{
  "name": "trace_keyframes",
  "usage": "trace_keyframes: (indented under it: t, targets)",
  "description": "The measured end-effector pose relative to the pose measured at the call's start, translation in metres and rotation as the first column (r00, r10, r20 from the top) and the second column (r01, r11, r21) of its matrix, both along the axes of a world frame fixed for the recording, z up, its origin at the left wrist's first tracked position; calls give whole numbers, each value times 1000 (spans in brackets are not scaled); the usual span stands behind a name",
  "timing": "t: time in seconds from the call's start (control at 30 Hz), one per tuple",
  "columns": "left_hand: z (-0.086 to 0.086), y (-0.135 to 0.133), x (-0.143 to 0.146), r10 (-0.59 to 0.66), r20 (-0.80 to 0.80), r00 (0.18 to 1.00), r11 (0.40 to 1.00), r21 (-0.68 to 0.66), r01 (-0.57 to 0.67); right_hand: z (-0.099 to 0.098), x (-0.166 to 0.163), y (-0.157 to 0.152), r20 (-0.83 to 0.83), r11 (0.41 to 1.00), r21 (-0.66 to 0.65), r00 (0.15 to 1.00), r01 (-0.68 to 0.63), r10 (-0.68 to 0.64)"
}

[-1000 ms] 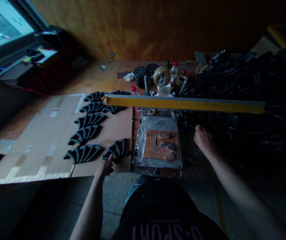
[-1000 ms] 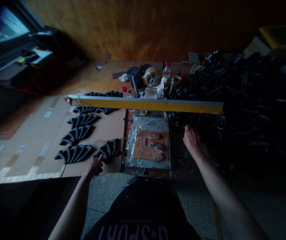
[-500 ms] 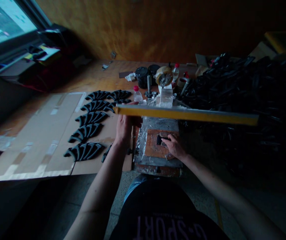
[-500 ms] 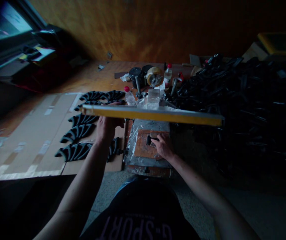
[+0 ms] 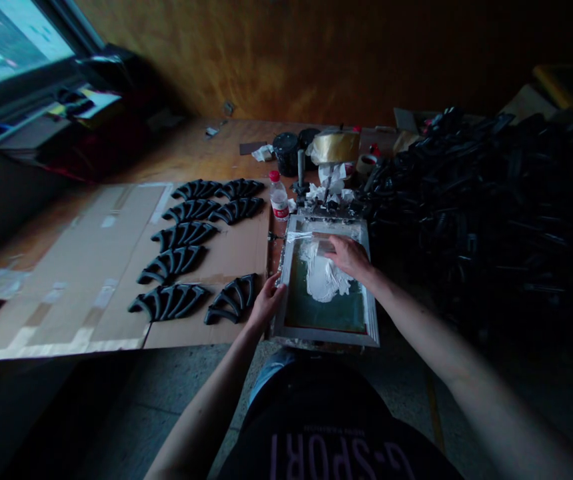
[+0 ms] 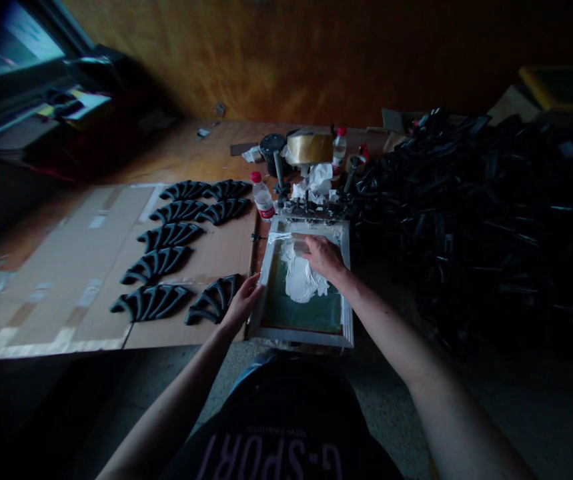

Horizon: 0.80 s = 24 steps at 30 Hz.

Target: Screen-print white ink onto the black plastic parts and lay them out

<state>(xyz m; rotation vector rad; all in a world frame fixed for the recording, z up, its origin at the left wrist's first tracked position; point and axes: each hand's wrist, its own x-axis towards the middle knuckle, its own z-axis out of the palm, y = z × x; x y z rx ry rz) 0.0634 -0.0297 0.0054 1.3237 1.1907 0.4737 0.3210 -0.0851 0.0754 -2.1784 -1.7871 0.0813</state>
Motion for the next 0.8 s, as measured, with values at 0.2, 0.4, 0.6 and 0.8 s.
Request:
trace_keyframes:
  t: [0.2,0.4,0.6,0.8]
  targets:
    - [-5,1,-4,15,8,1000,1000,-7,-15,-5,-13,-54,13,876,-63,878,-478,479]
    - [-7,1,-6,-37,20,999,999,29,36,-9,-12,-60,74,921,62,922,-386,381]
    - [-3,0,-5,-36,41,999,999,-19,37,-18,-23,-72,60,890,89,895,-447,443]
    - [50,4,-5,-60,81,995,998,26,58,36,20,-4,-27,986,141,995,-87,92]
